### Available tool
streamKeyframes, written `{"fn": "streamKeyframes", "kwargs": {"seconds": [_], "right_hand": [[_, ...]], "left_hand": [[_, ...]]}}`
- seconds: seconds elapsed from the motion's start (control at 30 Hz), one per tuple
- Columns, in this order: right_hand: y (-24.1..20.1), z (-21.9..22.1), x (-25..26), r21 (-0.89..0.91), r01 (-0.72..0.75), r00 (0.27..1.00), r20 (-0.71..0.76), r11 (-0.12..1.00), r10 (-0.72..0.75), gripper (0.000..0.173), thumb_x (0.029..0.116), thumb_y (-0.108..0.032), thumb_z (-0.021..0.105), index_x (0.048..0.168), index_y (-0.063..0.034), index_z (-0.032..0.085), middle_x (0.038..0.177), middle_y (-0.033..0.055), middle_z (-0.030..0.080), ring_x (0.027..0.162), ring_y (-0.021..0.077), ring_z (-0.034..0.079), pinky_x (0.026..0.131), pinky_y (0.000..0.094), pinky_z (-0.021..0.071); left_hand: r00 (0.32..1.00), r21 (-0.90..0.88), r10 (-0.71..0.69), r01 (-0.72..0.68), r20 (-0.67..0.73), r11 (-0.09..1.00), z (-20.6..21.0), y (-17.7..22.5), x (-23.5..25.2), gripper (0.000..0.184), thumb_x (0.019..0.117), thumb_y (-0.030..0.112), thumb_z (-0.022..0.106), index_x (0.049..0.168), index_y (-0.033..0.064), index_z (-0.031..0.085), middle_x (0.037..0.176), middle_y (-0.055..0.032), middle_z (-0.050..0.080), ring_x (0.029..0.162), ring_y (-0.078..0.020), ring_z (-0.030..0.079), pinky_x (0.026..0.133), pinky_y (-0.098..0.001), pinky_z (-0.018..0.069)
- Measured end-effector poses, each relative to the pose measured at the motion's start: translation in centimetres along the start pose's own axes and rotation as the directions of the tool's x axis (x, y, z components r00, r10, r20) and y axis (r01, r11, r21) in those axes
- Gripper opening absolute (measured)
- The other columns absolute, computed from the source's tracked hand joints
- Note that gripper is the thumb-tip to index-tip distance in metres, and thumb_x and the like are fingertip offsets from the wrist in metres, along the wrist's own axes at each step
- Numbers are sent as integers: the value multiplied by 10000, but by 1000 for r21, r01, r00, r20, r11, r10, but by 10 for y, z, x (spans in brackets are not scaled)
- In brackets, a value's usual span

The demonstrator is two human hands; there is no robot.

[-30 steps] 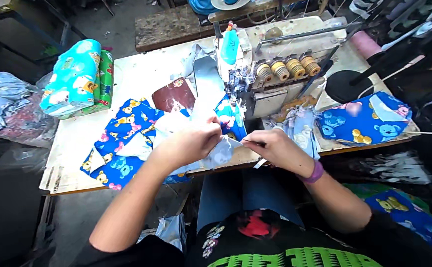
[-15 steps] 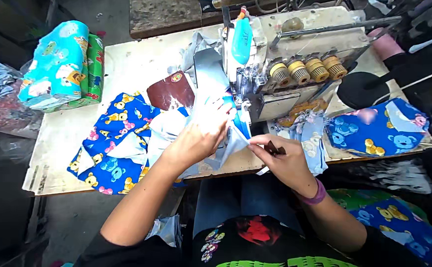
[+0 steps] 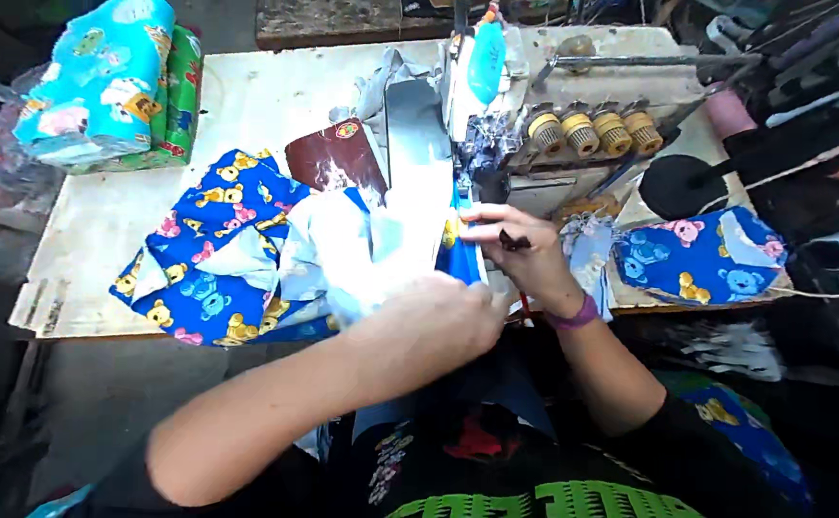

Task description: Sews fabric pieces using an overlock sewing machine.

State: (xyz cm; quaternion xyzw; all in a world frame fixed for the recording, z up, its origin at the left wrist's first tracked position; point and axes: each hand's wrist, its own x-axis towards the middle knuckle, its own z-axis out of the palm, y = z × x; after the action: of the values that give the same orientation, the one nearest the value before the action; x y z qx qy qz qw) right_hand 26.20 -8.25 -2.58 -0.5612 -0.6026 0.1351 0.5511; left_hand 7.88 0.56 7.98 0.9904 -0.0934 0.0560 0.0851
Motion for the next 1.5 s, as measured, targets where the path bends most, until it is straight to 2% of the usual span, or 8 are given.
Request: {"fn": "streamKeyframes", "kwargs": {"seconds": [0.27,0.37,0.6,0.77,0.9,1.0,1.13,1.5], "right_hand": [[-25,18,-75,-12,-9,998,-65,1000,9,117,965,-6,629,994,-9,742,1131,72,753,1071,9,680,933,140,530],[-17,22,-70,67,-50,992,-114,996,58,139,935,31,635,990,0,759,1122,74,759,1047,7,689,898,142,547],[-6,7,-14,130,-181,975,-107,975,195,148,892,45,633,973,10,751,1058,29,749,687,-55,620,596,128,533],[2,2,11,239,-356,928,-23,903,372,161,890,46,655,999,-30,746,1050,6,731,543,-43,541,470,136,479],[6,3,10,246,-331,938,-20,911,347,158,894,34,660,1015,-23,744,1069,9,729,549,-49,540,475,127,477],[4,1,11,223,-313,946,-11,923,323,156,890,13,673,1022,-35,740,1026,-13,721,564,-51,548,489,122,484],[2,-5,11,161,-282,959,34,946,281,173,870,-116,768,1026,-42,749,1100,-8,714,627,-60,574,529,119,501],[1,-8,12,176,-276,961,57,945,271,143,929,-52,661,1035,-9,747,1143,20,716,591,-88,526,516,95,464]], "left_hand": [[982,-154,-9,-20,-188,988,49,-23,-10,187,1015,125,556,932,28,692,783,-96,644,604,-217,642,501,-324,505],[921,-96,-93,61,-378,994,57,-66,3,151,986,60,586,962,18,730,998,-152,732,920,-287,724,764,-404,583],[785,-25,-597,601,-164,799,14,-201,31,421,1067,393,446,1178,131,756,1525,-210,482,1386,-489,425,1037,-748,283],[868,-115,-462,448,-183,887,-3,-235,38,289,964,307,684,984,38,790,1274,-252,608,1296,-456,482,1105,-710,206],[864,-199,-219,141,-454,970,21,-179,30,197,949,205,660,899,44,762,1033,-170,711,1105,-333,619,1006,-527,395],[898,-242,54,-175,-436,954,37,-140,28,161,958,172,681,974,50,785,1002,-117,749,1056,-258,661,983,-444,451],[953,-169,99,-152,-286,974,38,-135,31,224,981,206,647,1116,86,779,913,-100,691,930,-268,627,899,-484,398],[935,63,202,-192,-292,979,26,-127,33,189,1013,68,551,927,27,713,788,-108,678,829,-277,647,835,-436,442]]}}
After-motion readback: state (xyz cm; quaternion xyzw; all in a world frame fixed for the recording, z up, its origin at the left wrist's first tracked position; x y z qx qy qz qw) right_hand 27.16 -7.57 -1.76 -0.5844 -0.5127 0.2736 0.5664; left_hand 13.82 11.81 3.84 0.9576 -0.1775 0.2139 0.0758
